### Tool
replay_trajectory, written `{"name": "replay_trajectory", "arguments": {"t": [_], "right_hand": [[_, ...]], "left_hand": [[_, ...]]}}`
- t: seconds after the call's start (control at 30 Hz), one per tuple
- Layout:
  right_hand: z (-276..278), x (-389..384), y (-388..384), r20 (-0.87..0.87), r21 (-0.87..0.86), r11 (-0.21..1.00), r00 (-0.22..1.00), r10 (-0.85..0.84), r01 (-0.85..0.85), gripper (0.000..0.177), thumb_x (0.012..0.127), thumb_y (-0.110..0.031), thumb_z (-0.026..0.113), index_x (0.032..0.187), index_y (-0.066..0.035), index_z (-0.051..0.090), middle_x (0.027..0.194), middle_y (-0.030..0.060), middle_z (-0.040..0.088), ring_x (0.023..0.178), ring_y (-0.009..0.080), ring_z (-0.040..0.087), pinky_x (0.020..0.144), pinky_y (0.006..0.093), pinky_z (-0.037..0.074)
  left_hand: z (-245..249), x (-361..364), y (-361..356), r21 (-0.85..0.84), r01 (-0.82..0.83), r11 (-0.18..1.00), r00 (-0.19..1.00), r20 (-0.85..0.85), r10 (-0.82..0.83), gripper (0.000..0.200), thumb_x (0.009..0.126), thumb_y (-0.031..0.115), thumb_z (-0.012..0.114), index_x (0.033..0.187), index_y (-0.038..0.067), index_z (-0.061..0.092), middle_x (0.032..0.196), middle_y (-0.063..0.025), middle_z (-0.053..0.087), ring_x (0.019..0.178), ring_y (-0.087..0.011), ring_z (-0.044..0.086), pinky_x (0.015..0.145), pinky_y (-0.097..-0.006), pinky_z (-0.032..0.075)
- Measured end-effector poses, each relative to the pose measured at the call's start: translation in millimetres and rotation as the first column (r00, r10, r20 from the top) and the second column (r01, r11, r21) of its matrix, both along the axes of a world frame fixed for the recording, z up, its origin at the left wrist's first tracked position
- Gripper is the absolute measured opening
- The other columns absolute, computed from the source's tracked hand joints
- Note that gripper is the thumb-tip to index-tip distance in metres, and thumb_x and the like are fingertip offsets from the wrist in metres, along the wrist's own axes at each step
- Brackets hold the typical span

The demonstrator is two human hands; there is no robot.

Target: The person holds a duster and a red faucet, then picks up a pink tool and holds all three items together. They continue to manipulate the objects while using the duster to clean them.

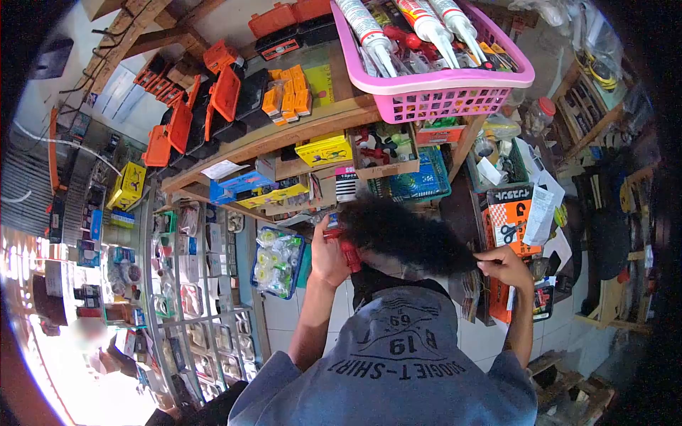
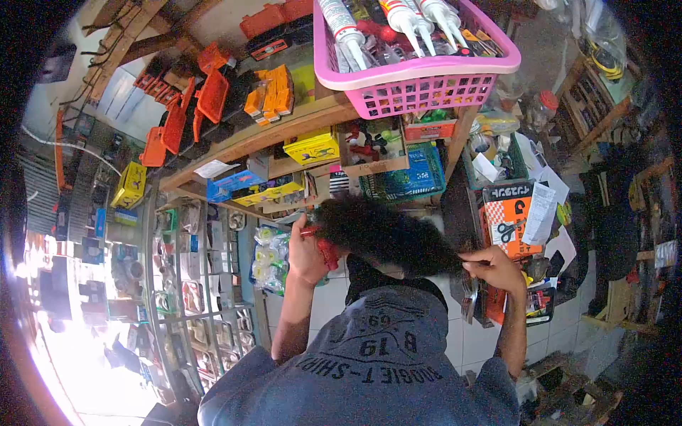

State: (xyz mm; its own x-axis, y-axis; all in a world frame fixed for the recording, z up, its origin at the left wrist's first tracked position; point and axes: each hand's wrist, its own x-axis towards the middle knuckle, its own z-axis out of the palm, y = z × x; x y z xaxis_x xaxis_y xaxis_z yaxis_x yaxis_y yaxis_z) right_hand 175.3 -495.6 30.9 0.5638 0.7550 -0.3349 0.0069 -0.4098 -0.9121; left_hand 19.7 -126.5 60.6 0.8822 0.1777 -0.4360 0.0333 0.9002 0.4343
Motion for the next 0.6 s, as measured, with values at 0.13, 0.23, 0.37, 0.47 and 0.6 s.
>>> {"name": "replay_trajectory", "arguments": {"t": [0.13, 0.23, 0.37, 0.47, 0.6], "right_hand": [[5.1, -4.4, 2.2, -0.064, -0.009, 0.990, 0.988, 0.142, -0.143, 0.027, 0.088, -0.010, 0.067, 0.113, 0.000, 0.067, 0.079, 0.0058, 0.070, 0.065, 0.0076, 0.059, 0.061, 0.0254, 0.049], [-3.8, -11.0, 4.0, -0.005, 0.039, 0.999, 0.999, -0.035, 0.035, 0.027, 0.089, -0.011, 0.067, 0.113, 0.000, 0.067, 0.077, 0.0055, 0.069, 0.065, 0.0076, 0.059, 0.061, 0.0254, 0.049], [-6.7, -16.2, 10.0, -0.033, 0.049, 0.982, 0.983, 0.182, -0.180, 0.028, 0.089, -0.014, 0.067, 0.115, -0.003, 0.067, 0.076, 0.0057, 0.069, 0.066, 0.0067, 0.058, 0.060, 0.0247, 0.048], [-7.4, -22.6, 14.7, -0.108, 0.003, 0.998, 0.992, 0.070, -0.070, 0.030, 0.089, -0.015, 0.067, 0.116, -0.001, 0.065, 0.083, 0.0093, 0.071, 0.071, 0.0075, 0.059, 0.065, 0.0253, 0.049], [-25.3, -38.8, 32.2, -0.093, 0.165, 0.984, 0.992, 0.086, -0.070, 0.029, 0.088, -0.013, 0.067, 0.113, 0.003, 0.065, 0.084, 0.0065, 0.071, 0.072, 0.0079, 0.060, 0.066, 0.0257, 0.049]], "left_hand": [[0.0, -0.3, -3.2, 0.035, -0.045, 0.998, 0.998, -0.030, 0.046, 0.059, 0.096, 0.048, 0.033, 0.129, 0.003, 0.052, 0.129, -0.0150, 0.057, 0.117, -0.0330, 0.054, 0.101, -0.0476, 0.040], [-2.8, -1.2, 0.8, 0.014, -0.048, 0.999, 0.999, 0.019, 0.047, 0.059, 0.094, 0.051, 0.036, 0.126, 0.004, 0.054, 0.128, -0.0146, 0.057, 0.117, -0.0320, 0.054, 0.100, -0.0473, 0.041], [2.4, 10.6, -8.9, -0.097, -0.040, 0.994, 0.968, 0.242, 0.063, 0.064, 0.093, 0.054, 0.035, 0.126, 0.002, 0.052, 0.138, -0.0169, 0.049, 0.129, -0.0358, 0.043, 0.106, -0.0472, 0.034], [-12.9, 11.7, -5.6, -0.225, -0.022, 0.974, 0.949, 0.303, 0.091, 0.066, 0.094, 0.055, 0.036, 0.131, 0.003, 0.049, 0.144, -0.0179, 0.042, 0.138, -0.0385, 0.030, 0.112, -0.0519, 0.023], [-14.0, 12.0, -14.1, -0.263, 0.042, 0.964, 0.904, 0.422, 0.076, 0.063, 0.095, 0.054, 0.035, 0.135, 0.007, 0.048, 0.146, -0.0158, 0.041, 0.140, -0.0383, 0.026, 0.116, -0.0550, 0.015]]}}
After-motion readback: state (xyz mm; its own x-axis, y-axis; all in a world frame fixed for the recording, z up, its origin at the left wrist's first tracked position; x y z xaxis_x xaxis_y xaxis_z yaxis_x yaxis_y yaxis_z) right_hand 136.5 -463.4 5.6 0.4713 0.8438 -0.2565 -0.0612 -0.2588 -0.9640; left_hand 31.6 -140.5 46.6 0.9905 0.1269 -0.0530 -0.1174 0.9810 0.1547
